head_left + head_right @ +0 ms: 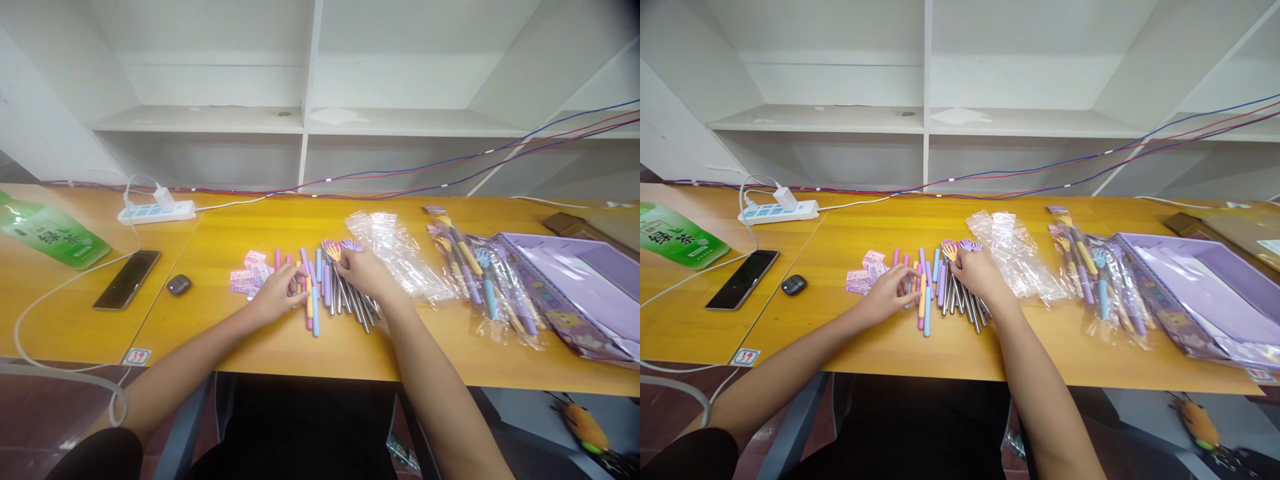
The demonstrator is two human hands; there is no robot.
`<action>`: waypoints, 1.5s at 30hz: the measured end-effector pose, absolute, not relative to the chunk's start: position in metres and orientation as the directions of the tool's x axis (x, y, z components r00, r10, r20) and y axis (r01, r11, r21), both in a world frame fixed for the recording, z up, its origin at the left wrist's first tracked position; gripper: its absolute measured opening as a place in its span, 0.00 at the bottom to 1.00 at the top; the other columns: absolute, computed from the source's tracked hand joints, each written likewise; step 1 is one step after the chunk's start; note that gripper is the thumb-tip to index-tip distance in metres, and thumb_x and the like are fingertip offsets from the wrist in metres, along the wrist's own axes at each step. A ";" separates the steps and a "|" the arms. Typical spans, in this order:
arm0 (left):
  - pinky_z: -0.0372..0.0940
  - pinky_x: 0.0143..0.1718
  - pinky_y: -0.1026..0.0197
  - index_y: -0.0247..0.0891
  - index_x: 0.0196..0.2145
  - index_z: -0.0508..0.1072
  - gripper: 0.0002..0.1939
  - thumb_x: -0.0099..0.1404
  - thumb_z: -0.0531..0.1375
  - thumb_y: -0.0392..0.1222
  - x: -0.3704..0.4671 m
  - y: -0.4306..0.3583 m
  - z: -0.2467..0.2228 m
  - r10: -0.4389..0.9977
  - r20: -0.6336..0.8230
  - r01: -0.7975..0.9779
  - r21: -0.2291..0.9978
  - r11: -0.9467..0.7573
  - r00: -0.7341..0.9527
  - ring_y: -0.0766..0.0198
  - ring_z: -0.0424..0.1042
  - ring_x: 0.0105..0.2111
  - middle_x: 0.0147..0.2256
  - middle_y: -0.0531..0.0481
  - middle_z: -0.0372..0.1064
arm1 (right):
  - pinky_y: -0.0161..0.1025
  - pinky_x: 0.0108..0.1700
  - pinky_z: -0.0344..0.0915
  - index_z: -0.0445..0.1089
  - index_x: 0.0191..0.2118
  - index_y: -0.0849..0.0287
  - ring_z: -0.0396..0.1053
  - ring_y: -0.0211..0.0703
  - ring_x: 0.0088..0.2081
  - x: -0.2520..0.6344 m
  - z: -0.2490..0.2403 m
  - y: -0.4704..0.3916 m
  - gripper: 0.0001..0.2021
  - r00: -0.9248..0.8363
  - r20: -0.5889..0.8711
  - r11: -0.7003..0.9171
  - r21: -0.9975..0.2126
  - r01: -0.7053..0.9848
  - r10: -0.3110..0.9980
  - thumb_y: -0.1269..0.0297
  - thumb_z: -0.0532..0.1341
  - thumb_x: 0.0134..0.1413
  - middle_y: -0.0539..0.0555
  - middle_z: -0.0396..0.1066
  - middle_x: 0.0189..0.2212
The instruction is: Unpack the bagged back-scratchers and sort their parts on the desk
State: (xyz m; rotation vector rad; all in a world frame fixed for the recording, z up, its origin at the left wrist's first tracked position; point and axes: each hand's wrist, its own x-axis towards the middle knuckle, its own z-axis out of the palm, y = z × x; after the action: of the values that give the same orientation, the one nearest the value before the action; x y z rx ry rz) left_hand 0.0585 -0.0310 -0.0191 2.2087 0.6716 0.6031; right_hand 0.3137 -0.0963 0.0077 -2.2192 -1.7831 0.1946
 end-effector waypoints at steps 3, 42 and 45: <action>0.69 0.53 0.49 0.40 0.49 0.72 0.07 0.73 0.59 0.39 0.054 -0.028 -0.010 0.654 0.348 0.381 0.595 -0.708 0.671 0.55 0.71 0.45 0.44 0.46 0.67 | 0.40 0.31 0.49 0.59 0.28 0.54 0.60 0.43 0.27 0.315 0.007 -0.096 0.16 0.247 0.062 -0.213 -0.334 0.918 0.967 0.59 0.60 0.67 0.52 0.67 0.25; 0.63 0.65 0.37 0.40 0.64 0.66 0.40 0.63 0.69 0.63 0.043 -0.031 0.001 0.553 0.155 0.438 0.454 -0.776 0.819 0.37 0.62 0.64 0.61 0.35 0.61 | 0.40 0.33 0.53 0.62 0.31 0.54 0.64 0.44 0.30 0.332 0.023 -0.105 0.15 0.337 0.026 -0.298 -0.411 0.862 0.941 0.52 0.58 0.69 0.54 0.73 0.30; 0.62 0.66 0.35 0.42 0.65 0.66 0.44 0.59 0.72 0.65 0.042 -0.031 -0.002 0.537 0.150 0.416 0.475 -0.776 0.830 0.35 0.59 0.66 0.62 0.36 0.60 | 0.40 0.32 0.52 0.62 0.31 0.54 0.64 0.44 0.29 0.332 0.023 -0.105 0.15 0.335 0.029 -0.294 -0.413 0.862 0.942 0.53 0.58 0.69 0.54 0.74 0.30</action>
State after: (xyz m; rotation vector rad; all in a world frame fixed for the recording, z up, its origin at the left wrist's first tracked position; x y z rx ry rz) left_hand 0.0419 -0.0314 -0.0019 2.5818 0.7084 0.3880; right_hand 0.3324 -0.1046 0.0228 -2.2503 -1.5990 0.3108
